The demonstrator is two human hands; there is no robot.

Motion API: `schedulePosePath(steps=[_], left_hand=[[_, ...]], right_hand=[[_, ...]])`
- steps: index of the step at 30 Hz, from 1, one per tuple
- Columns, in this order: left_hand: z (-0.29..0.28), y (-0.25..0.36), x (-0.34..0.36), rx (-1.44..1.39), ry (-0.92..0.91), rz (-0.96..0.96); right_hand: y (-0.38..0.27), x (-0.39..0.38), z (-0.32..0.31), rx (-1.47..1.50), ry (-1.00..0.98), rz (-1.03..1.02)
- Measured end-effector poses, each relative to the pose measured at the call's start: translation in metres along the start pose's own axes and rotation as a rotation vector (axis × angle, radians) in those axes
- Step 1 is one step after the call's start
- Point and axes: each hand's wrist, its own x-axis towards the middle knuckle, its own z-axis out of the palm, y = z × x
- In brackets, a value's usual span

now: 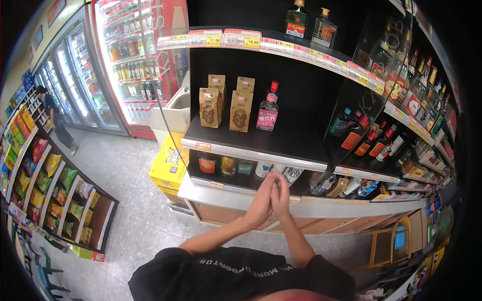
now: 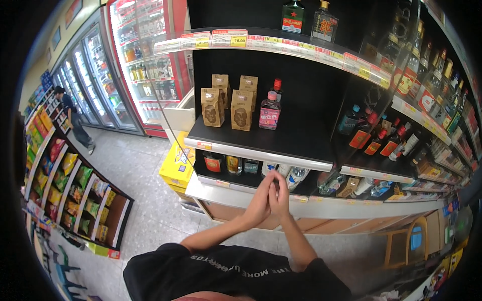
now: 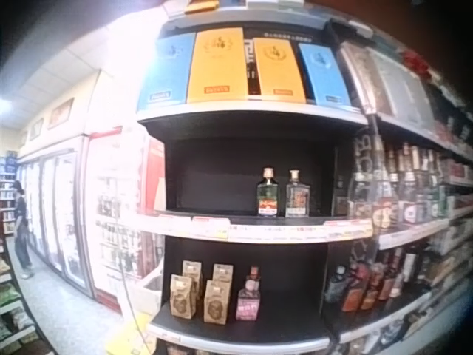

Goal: Organizing various liquor and beverage bottles on supermarket shelves.

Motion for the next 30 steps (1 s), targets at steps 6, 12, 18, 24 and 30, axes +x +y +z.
schedulePosePath(steps=[6,12,18,24,30], left_hand=[[0.0,-0.015,-0.072,-0.162,-0.136,-0.383],[-0.002,-0.027,-0.086,-0.093,-0.099,-0.327],[-0.014,-0.03,-0.087,0.031,-0.106,-0.269],[-0.036,-0.023,-0.064,-0.003,-0.172,-0.247],[-0.105,0.052,0.066,0.141,-0.285,0.052]], right_hand=[[0.021,-0.077,0.018,0.066,-0.012,0.266],[0.015,-0.069,0.019,0.071,-0.058,0.29],[0.012,-0.064,0.023,0.099,-0.156,0.31],[-0.009,-0.031,0.001,0.041,-0.288,0.191],[-0.118,0.09,-0.07,-0.262,-0.362,-0.28]])
